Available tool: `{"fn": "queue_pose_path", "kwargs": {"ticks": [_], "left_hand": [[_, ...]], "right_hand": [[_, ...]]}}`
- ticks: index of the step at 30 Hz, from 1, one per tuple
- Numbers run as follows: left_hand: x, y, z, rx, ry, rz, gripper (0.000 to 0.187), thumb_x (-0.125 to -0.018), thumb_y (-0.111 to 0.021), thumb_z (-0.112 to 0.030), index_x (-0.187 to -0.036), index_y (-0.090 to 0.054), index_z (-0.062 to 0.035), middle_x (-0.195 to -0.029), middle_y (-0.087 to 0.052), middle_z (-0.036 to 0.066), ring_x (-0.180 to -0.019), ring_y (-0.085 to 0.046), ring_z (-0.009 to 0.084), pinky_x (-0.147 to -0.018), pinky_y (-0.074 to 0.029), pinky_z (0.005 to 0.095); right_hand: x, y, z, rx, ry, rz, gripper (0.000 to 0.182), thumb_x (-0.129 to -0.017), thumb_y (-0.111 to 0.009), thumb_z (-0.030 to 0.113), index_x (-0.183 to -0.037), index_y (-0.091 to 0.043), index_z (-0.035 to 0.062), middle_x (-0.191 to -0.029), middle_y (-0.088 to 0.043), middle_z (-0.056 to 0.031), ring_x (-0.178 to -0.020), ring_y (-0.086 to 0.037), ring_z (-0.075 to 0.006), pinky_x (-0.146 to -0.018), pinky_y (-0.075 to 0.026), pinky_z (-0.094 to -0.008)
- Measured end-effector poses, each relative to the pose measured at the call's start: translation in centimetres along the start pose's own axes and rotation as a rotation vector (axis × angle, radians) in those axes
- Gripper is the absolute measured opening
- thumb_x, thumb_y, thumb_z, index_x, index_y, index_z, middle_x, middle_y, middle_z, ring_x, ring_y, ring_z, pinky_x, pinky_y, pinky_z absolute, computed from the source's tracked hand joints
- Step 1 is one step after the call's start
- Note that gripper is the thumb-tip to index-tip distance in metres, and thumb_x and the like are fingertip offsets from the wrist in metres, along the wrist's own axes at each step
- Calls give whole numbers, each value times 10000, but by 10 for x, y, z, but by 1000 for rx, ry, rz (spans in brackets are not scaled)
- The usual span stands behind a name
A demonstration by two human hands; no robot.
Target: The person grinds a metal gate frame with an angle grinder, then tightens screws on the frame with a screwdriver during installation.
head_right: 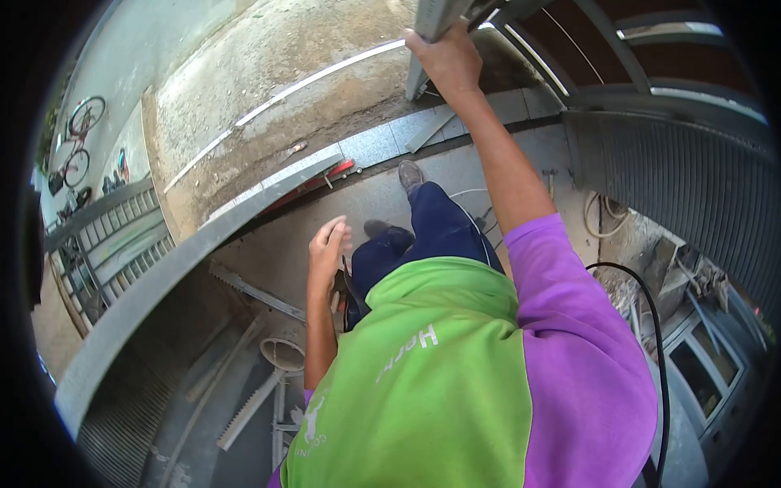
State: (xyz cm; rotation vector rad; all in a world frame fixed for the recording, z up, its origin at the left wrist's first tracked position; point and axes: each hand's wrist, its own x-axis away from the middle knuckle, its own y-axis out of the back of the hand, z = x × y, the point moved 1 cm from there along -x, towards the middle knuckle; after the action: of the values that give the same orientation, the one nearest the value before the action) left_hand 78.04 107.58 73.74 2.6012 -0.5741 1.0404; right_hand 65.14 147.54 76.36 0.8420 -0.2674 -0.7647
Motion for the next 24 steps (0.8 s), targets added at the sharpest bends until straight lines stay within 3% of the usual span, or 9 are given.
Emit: {"fn": "queue_pose_path", "kwargs": {"ticks": [3, 6, 8, 10, 13, 14, 17, 21, 24], "left_hand": [[-44, -31, -46, -216, -295, 47, 435, -1001, -624, -312, -1305, -645, -3, -1151, -696, 140, -1019, -661, 183, -842, -540, 300], [-94, -70, -121, -407, -612, 14, 490, -966, -672, -330, -1330, -625, -6, -1250, -666, 207, -1118, -654, 266, -925, -529, 372], [-137, -101, -162, -332, -690, 69, 620, -926, -712, -403, -1397, -572, -24, -1286, -647, 237, -1208, -614, 305, -989, -499, 406], [-174, -134, -200, -484, -904, -8, 756, -880, -758, -454, -1425, -518, 11, -1282, -645, 248, -1225, -607, 331, -1010, -488, 410], [-211, -175, -233, -415, -1165, -62, 785, -793, -838, -416, -1350, -541, 51, -1202, -659, 258, -1112, -652, 365, -956, -506, 434], [-199, -179, -250, -402, -1076, 151, 756, -758, -867, -419, -1280, -573, 42, -1168, -693, 229, -1041, -693, 333, -900, -533, 423], [-223, -196, -249, -223, -984, 247, 467, -831, -829, -312, -1132, -668, 6, -987, -758, 129, -865, -719, 229, -786, -556, 339], [-220, -204, -250, -222, -947, 162, 338, -862, -807, -266, -1009, -718, 25, -956, -750, 100, -853, -682, 156, -781, -532, 304], [-219, -202, -252, -289, -952, 205, 422, -873, -805, -307, -1071, -706, 52, -1017, -719, 115, -942, -646, 181, -882, -492, 309]], "right_hand": [[3, 4, -2, -1, 36, -22, 717, -785, -739, 573, -1170, -607, -17, -1089, -702, -259, -1073, -663, -425, -925, -512, -475], [24, 12, -38, 102, 62, 54, 783, -813, -725, 564, -1289, -570, -38, -1181, -675, -279, -1083, -658, -445, -945, -518, -500], [65, 11, -78, 96, 68, 61, 753, -883, -677, 518, -1339, -561, -70, -1245, -631, -326, -1173, -616, -438, -1008, -486, -477], [122, 3, -131, 144, -50, 167, 689, -910, -655, 459, -1352, -559, -60, -1263, -617, -333, -1192, -603, -441, -1019, -479, -479], [212, 4, -176, 198, -305, 387, 656, -918, -633, 416, -1359, -551, -63, -1249, -618, -340, -1185, -602, -453, -1022, -477, -482], [240, 3, -191, 218, -402, 426, 651, -914, -634, 413, -1350, -560, -65, -1235, -623, -341, -1181, -605, -452, -1023, -476, -486], [311, 0, -233, 217, -543, 397, 619, -876, -683, 416, -1262, -628, -65, -1161, -653, -338, -1147, -625, -457, -997, -490, -483], [330, -8, -254, 154, -643, 371, 545, -888, -663, 398, -1176, -661, -65, -1115, -665, -326, -1103, -633, -469, -968, -497, -495], [299, -36, -272, 75, -581, 381, 498, -893, -646, 395, -1082, -678, -64, -1030, -677, -331, -1030, -652, -477, -921, -506, -523]]}}
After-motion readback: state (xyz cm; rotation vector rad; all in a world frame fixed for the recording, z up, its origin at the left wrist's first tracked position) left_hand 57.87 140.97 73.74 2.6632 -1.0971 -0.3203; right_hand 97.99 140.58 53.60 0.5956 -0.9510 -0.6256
